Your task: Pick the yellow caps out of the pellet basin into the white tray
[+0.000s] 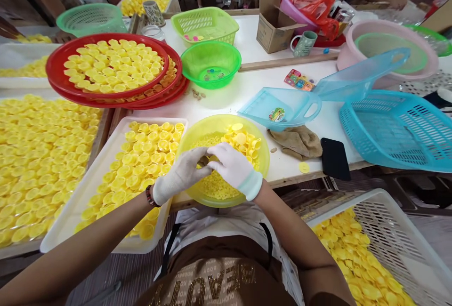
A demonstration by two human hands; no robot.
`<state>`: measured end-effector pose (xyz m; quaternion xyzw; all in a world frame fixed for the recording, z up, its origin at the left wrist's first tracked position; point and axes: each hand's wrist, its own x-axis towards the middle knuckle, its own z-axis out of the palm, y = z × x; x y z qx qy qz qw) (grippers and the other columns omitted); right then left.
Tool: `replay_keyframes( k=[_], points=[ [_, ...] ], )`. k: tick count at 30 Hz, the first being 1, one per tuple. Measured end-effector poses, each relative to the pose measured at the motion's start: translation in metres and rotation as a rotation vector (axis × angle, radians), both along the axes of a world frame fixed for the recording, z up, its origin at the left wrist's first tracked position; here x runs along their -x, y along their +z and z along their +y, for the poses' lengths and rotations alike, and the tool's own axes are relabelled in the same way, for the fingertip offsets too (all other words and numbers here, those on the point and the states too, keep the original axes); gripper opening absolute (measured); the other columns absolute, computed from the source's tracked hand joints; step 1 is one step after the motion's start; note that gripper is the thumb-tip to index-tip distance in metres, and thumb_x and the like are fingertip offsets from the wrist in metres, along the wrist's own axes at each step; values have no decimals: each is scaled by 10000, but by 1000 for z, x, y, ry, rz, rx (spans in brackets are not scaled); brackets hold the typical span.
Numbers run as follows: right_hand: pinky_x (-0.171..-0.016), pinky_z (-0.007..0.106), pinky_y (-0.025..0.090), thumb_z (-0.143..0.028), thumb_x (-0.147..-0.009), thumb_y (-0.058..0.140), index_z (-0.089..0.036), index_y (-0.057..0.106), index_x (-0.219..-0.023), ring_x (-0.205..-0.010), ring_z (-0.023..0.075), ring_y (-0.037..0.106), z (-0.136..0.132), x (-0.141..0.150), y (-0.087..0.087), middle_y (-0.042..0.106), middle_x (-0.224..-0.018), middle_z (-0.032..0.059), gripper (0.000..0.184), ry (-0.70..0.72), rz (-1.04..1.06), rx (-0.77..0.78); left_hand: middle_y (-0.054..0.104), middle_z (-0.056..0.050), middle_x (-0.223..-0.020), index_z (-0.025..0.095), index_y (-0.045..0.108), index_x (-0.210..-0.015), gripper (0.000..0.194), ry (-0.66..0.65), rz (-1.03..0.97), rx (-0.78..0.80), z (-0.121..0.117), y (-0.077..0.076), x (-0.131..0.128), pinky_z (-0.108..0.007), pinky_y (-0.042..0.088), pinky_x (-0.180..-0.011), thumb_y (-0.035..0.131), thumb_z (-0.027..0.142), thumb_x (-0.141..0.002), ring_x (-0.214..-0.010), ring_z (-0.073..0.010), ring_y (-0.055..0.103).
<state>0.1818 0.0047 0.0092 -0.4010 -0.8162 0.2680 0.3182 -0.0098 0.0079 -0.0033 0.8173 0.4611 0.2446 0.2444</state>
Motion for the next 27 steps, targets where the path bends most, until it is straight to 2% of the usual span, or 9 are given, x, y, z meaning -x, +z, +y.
replay_keyframes(
  k=[7, 9, 12, 15, 18, 21, 23, 24, 27],
  points=[
    [-870, 356, 503, -211, -952, 505, -221, 647, -933, -922, 200, 642, -11, -23, 5, 696, -948, 51, 144, -145, -13, 39, 675, -49, -960, 184, 576, -1032, 204, 52, -33, -10, -6, 7, 9, -338, 539, -798, 652, 239, -851, -841, -180, 648],
    [-861, 362, 500, -280, -944, 549, -218, 647, -971, -917, 205, 644, -13, -22, 4, 703, -967, 55, 119, -173, -43, 108, 668, -62, -994, 190, 564, -1029, 186, 25, -18, -65, -10, 8, 9, -348, 536, -821, 630, 219, -858, -899, -197, 643],
    [-737, 337, 497, -423, -864, 678, -208, 624, -1067, -763, 186, 633, -13, -10, 1, 686, -845, 21, 300, -218, -68, 284, 655, -75, -1027, 205, 556, -1031, 148, -2, 63, -134, -17, 7, 4, -341, 529, -823, 581, 203, -885, -943, -209, 641],
    [-653, 303, 478, -419, -833, 695, -210, 615, -1033, -655, 158, 598, -13, 2, -2, 633, -716, -30, 301, -226, -6, 384, 653, -73, -1011, 217, 560, -1012, 105, 40, 138, -138, -23, 6, 0, -327, 523, -786, 558, 211, -907, -925, -210, 648],
    [-698, 304, 506, -270, -917, 522, -212, 624, -1007, -647, 139, 618, -12, -2, -3, 662, -760, -21, 148, -150, 85, 402, 657, -67, -986, 210, 555, -992, 122, 51, 79, -93, -25, 5, 2, -344, 528, -805, 605, 208, -882, -922, -216, 648],
    [-857, 350, 522, -144, -883, 439, -211, 639, -979, -854, 172, 675, -12, -13, -3, 708, -934, 32, 232, -139, 85, 285, 666, -53, -961, 204, 556, -987, 153, 70, -5, -54, -24, 5, 8, -355, 534, -815, 641, 210, -860, -890, -204, 651],
    [-956, 391, 492, -164, -878, 479, -207, 647, -970, -1031, 213, 648, -13, -17, -3, 701, -1065, 73, 196, -182, 53, 169, 671, -44, -944, 203, 565, -984, 152, 96, -32, -48, -23, 6, 10, -348, 536, -793, 651, 231, -862, -856, -190, 653],
    [-959, 399, 491, -205, -890, 513, -204, 649, -989, -1045, 222, 641, -13, -17, -2, 695, -1091, 83, 168, -201, 39, 151, 673, -42, -936, 200, 569, -982, 153, 104, -40, -50, -22, 6, 10, -344, 536, -783, 654, 236, -861, -842, -186, 653],
    [-791, 353, 529, -364, -882, 640, -210, 645, -1057, -822, 191, 653, -16, -8, 2, 706, -935, 47, 233, -212, 21, 260, 675, -43, -904, 196, 577, -958, 139, 108, -48, -62, -23, 8, 5, -337, 533, -758, 658, 240, -854, -810, -181, 646]
  ],
)
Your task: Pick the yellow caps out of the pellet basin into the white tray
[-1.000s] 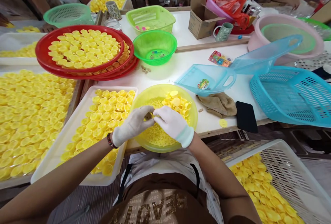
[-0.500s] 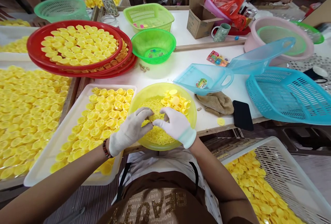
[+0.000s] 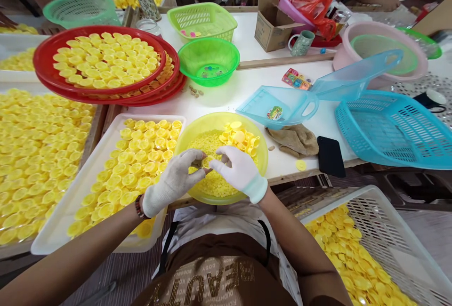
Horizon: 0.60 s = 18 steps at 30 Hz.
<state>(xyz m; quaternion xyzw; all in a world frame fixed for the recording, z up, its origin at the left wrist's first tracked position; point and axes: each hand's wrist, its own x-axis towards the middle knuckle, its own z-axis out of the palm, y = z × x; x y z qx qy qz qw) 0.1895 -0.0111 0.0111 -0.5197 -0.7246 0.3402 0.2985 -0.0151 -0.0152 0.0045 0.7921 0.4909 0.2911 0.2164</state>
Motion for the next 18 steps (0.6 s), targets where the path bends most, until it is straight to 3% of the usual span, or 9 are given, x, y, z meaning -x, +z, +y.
replay_keyframes(
  k=[4, 7, 11, 15, 18],
  points=[
    [-730, 315, 526, -329, -906, 606, -223, 659, -1021, -696, 156, 645, -3, 12, 4, 684, -758, -11, 165, 21, 80, 91, 671, -41, -873, 193, 587, -926, 98, -2, 10, 18, -1, 5, -4, -341, 524, -751, 640, 238, -857, -801, -183, 635],
    [-712, 300, 546, -274, -946, 501, -221, 662, -1033, -674, 142, 673, -4, 10, 3, 694, -777, -10, 190, 20, 192, 165, 674, -41, -863, 175, 598, -951, 155, 21, -45, 84, -1, 5, -2, -330, 524, -723, 671, 230, -826, -771, -174, 631],
    [-678, 306, 577, -295, -937, 512, -226, 654, -1068, -706, 169, 711, -7, 5, 0, 723, -829, 8, 205, 0, 255, 232, 674, -26, -844, 166, 608, -957, 177, 25, -181, 205, -2, 4, 2, -295, 525, -688, 685, 244, -818, -729, -147, 625],
    [-814, 378, 587, -321, -922, 545, -221, 665, -1071, -808, 216, 724, -9, 0, -9, 753, -985, 60, 216, -12, 94, 80, 686, -25, -876, 177, 637, -1016, 185, 42, -227, 233, -8, 16, 19, -284, 522, -677, 637, 280, -862, -741, -143, 620],
    [-960, 459, 539, -321, -908, 557, -198, 687, -1048, -987, 273, 706, -8, -3, -22, 751, -1071, 103, 227, 46, -103, -110, 694, -37, -895, 175, 646, -1058, 220, 160, -185, 183, -18, 40, 60, -296, 530, -720, 617, 303, -881, -800, -160, 634]
  ],
)
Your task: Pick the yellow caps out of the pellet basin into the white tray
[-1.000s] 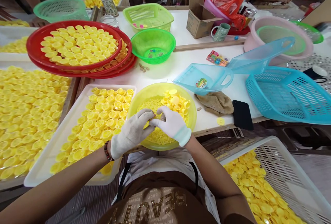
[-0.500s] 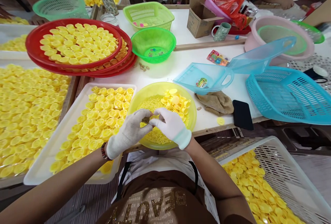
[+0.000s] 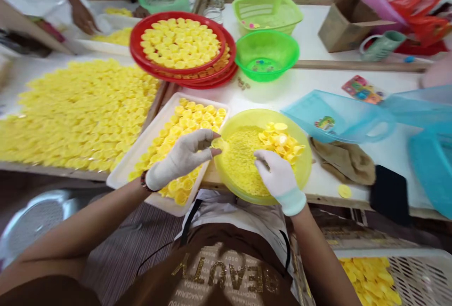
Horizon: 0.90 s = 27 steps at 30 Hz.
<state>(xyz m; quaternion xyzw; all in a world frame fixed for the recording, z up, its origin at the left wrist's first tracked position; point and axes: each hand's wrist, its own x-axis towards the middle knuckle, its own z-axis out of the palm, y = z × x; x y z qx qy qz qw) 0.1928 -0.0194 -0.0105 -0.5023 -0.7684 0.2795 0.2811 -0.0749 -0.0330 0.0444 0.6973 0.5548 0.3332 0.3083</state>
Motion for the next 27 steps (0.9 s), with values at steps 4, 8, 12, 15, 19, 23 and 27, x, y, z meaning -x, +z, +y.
replay_keyframes(
  k=[4, 8, 12, 15, 19, 23, 27],
  points=[
    [-1014, 501, 504, -345, -929, 547, -188, 693, -1068, -1101, 300, 666, 1, -2, -14, 734, -1140, 119, 256, 139, -136, -97, 693, -51, -957, 174, 646, -1077, 275, 322, 224, -90, -30, 34, 76, -313, 523, -784, 655, 329, -851, -841, -168, 632],
    [-1045, 495, 487, -367, -953, 528, -197, 685, -1112, -1152, 291, 643, 0, -1, -18, 710, -1209, 114, 281, 136, -146, -152, 660, -33, -865, 182, 650, -1026, 272, 494, 473, -1, -67, 35, 131, -301, 480, -690, 659, 362, -823, -719, -154, 578],
    [-1023, 483, 507, -365, -950, 534, -195, 685, -1104, -1114, 286, 662, 0, -1, -19, 723, -1175, 109, 275, 138, -163, -176, 653, -46, -852, 179, 636, -943, 189, 438, 609, 151, -88, 3, 146, -310, 465, -714, 598, 287, -793, -767, -182, 589],
    [-1013, 473, 516, -355, -951, 530, -193, 682, -1094, -1095, 281, 671, -1, -2, -20, 729, -1156, 106, 264, 150, -172, -182, 653, -50, -854, 178, 617, -910, 182, 363, 656, 241, -94, -14, 145, -308, 462, -719, 543, 207, -747, -785, -190, 597],
    [-1013, 483, 511, -357, -950, 518, -203, 675, -1083, -1090, 286, 673, -2, -3, -20, 731, -1146, 104, 257, 148, -161, -168, 662, -50, -850, 172, 627, -926, 207, 237, 669, 345, -97, -10, 150, -306, 467, -718, 522, 212, -753, -780, -190, 615],
    [-966, 469, 520, -367, -963, 482, -218, 657, -1090, -1061, 290, 674, 2, 4, -18, 721, -1131, 110, 263, 119, -235, -80, 706, -111, -987, 141, 631, -1152, 374, 264, 708, 311, -88, 9, 150, -369, 495, -823, 516, 324, -846, -898, -245, 661],
    [-831, 415, 523, -474, -937, 524, -189, 652, -1026, -964, 292, 676, 10, 23, -6, 679, -1092, 142, 325, 212, -555, 76, 705, -130, -1106, 162, 637, -1174, 379, 205, 676, 117, -48, 18, 117, -397, 497, -875, 520, 395, -900, -980, -269, 661]
  ],
)
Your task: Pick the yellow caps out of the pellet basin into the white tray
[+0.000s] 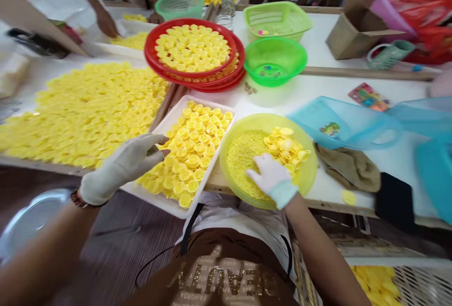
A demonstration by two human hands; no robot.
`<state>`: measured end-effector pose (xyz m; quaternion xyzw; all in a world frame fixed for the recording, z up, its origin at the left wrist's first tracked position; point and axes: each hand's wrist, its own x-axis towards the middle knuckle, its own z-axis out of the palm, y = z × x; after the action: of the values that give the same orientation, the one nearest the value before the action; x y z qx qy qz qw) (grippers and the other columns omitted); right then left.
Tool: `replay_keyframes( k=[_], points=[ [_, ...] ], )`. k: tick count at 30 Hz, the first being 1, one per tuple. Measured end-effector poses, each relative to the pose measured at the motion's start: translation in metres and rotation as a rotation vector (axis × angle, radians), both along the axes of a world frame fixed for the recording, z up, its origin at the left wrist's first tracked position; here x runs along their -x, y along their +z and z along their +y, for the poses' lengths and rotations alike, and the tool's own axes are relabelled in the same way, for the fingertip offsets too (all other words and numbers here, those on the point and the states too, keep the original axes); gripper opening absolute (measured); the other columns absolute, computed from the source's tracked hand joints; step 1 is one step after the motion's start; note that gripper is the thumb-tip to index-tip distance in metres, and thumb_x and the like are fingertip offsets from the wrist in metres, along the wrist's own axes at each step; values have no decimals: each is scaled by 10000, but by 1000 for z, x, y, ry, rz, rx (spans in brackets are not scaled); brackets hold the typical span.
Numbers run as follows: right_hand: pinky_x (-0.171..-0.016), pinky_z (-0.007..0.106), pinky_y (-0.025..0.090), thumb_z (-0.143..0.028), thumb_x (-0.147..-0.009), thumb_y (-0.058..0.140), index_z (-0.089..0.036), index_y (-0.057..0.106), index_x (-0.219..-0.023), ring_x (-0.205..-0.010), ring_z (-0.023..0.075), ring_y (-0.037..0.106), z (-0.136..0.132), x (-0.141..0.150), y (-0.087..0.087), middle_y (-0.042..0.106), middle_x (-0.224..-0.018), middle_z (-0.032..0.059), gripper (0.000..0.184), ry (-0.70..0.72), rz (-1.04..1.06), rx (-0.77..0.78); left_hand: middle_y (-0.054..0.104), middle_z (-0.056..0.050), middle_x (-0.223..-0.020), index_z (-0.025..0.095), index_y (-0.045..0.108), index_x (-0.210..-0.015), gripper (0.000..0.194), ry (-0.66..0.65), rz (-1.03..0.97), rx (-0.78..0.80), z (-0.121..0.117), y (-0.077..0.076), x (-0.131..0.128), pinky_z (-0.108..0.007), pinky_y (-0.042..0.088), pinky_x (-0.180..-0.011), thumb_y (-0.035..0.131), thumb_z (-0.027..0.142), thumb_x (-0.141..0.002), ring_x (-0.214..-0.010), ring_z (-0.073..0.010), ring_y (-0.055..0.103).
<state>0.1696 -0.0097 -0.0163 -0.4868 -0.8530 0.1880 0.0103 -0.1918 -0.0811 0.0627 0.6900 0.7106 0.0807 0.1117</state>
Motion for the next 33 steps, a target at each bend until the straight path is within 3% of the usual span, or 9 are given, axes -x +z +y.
replay_keyframes(
  k=[2, 6, 10, 13, 17, 22, 27, 33],
  points=[
    [-754, 381, 501, -576, -896, 551, -178, 645, -993, -872, 273, 674, 6, 9, 7, 662, -1079, 142, 420, 33, -129, 75, 704, -120, -1094, 177, 654, -1128, 315, -140, -52, -83, 30, -2, -31, -388, 496, -877, 530, 361, -904, -983, -260, 655],
    [-712, 328, 443, -614, -879, 537, -185, 648, -942, -838, 252, 658, 16, 13, 15, 687, -966, 104, 447, 155, -147, 223, 708, -93, -966, 177, 689, -991, 191, -370, -168, -131, 94, -17, -113, -355, 501, -846, 570, 260, -868, -919, -233, 649],
    [-713, 307, 418, -413, -869, 576, -176, 673, -994, -857, 243, 651, 22, 5, 10, 716, -975, 99, 285, 210, -54, 269, 715, -78, -975, 176, 701, -953, 179, -428, -187, -24, 150, -43, -192, -323, 497, -872, 556, 202, -851, -932, -215, 642],
    [-738, 303, 418, -261, -829, 591, -164, 700, -984, -872, 238, 652, 25, -1, 4, 734, -975, 97, 213, 209, 44, 278, 714, -100, -1007, 154, 700, -983, 210, -414, -162, 26, 176, -63, -228, -332, 503, -870, 620, 219, -800, -954, -237, 641],
    [-767, 282, 427, -248, -865, 594, -167, 709, -928, -857, 198, 644, 26, -5, 1, 741, -945, 60, 154, 173, 129, 282, 705, -110, -1029, 151, 700, -967, 222, -424, -151, 54, 187, -78, -237, -340, 512, -853, 647, 255, -779, -950, -245, 641],
    [-839, 289, 440, -198, -883, 602, -160, 715, -911, -880, 186, 636, 21, -12, 4, 733, -957, 57, 122, 109, 304, 263, 697, -78, -1081, 164, 659, -1073, 292, -497, -180, 45, 178, -81, -224, -321, 511, -882, 624, 236, -792, -957, -217, 641],
    [-895, 316, 455, -190, -898, 590, -172, 707, -931, -929, 187, 635, 15, -23, 11, 724, -985, 52, 123, -6, 439, 211, 673, -111, -1127, 165, 651, -1109, 315, -547, -191, 16, 172, -88, -226, -369, 514, -901, 596, 222, -804, -998, -252, 640],
    [-908, 338, 473, -206, -903, 585, -194, 679, -920, -946, 193, 644, 13, -36, 27, 718, -976, 42, 96, -142, 555, 114, 672, -98, -1048, 174, 638, -1027, 257, -551, -212, -17, 167, -81, -220, -358, 524, -849, 596, 179, -773, -930, -230, 640]
  ],
)
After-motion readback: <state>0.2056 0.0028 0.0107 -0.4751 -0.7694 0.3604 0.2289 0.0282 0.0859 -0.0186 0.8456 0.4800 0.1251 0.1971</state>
